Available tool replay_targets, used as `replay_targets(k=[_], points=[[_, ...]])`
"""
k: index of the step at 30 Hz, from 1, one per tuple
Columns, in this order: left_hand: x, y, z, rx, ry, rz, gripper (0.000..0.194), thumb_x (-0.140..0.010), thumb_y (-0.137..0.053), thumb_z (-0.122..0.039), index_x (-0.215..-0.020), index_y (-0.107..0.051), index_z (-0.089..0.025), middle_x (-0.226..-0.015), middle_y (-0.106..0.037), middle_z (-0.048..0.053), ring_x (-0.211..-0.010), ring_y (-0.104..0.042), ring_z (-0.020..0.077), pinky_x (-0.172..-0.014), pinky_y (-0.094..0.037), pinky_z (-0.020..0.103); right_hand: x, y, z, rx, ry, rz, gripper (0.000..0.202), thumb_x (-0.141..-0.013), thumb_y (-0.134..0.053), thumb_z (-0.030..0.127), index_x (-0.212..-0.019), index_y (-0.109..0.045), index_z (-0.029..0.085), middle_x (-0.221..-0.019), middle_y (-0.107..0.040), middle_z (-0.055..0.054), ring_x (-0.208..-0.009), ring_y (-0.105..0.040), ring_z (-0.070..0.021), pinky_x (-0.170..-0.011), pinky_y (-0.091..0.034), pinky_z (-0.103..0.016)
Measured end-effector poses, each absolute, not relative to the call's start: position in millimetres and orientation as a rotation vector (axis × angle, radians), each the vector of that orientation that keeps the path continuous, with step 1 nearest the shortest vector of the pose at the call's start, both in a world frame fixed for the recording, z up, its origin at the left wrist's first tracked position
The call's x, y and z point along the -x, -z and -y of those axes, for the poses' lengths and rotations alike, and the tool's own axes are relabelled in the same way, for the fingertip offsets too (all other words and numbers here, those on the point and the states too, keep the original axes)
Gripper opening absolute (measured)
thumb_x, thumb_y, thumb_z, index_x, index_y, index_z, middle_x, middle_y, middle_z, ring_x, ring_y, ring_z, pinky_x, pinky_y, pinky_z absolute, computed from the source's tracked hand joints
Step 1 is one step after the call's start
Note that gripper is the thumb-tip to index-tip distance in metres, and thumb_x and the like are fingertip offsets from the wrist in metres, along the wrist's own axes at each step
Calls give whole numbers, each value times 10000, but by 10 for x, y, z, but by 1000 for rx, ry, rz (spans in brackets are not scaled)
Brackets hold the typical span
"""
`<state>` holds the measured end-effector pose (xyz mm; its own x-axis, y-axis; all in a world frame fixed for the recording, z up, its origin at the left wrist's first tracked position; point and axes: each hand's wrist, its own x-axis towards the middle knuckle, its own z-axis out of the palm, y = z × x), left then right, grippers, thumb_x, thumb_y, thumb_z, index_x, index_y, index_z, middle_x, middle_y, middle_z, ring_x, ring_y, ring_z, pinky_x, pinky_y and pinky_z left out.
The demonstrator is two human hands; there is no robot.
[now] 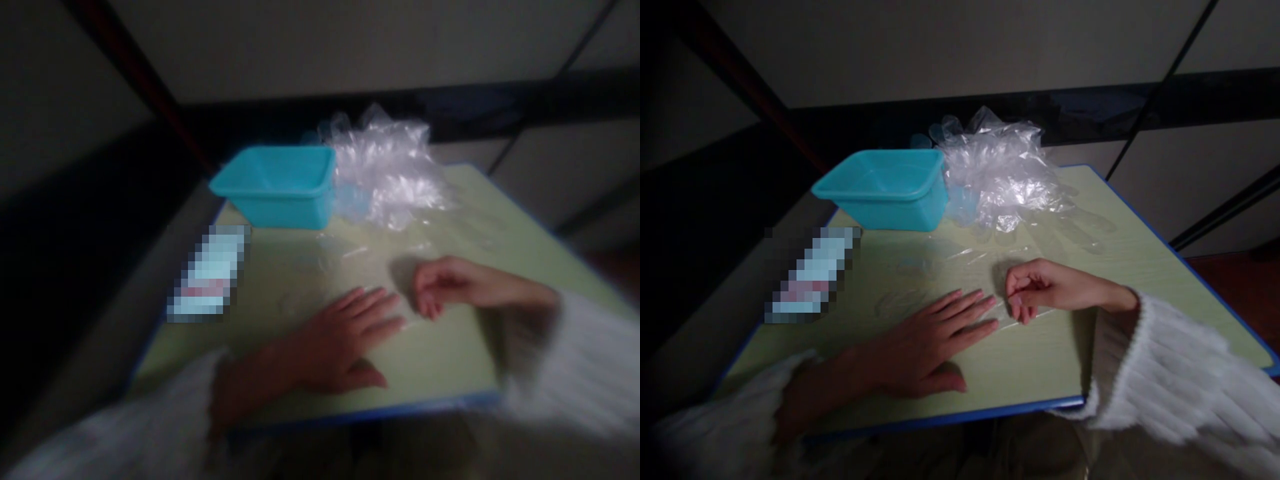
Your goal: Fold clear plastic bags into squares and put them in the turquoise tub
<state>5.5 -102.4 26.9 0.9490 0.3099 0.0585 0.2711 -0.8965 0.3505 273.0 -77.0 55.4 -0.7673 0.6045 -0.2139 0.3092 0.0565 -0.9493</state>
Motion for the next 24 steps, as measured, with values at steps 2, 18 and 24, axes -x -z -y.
replay_targets(k=[2,18,24], points=[[-51,-273,1026,-2754,-150,-425,724,-869,-408,-608,-1432,-300,-166,-1530,-184,135,-1416,-109,320,-1136,-143,499,-2728,-547,774,939,-1822,2110,269,-886,-555,391,-829,-596,131,-763,-655,-33,-645,-601,-94,-609,-500,-241],[-59,-300,1036,-2759,-147,-436,649,-880,-419,-577,-1411,-350,-210,-1529,-201,121,-1408,-149,323,-1124,-153,508,-2864,-589,771,1101,-1961,2104,323,-878,-532,463,-749,-497,169,-624,-603,8,-553,-587,-101,-541,-488,-242],[-66,-281,1031,-2775,-178,-425,642,-884,-406,-579,-1408,-360,-211,-1501,-274,134,-1398,-188,324,-1123,-158,503,-2587,-615,865,897,-1745,2093,324,-898,-506,459,-766,-518,163,-693,-616,-17,-619,-602,-110,-571,-488,-249]])
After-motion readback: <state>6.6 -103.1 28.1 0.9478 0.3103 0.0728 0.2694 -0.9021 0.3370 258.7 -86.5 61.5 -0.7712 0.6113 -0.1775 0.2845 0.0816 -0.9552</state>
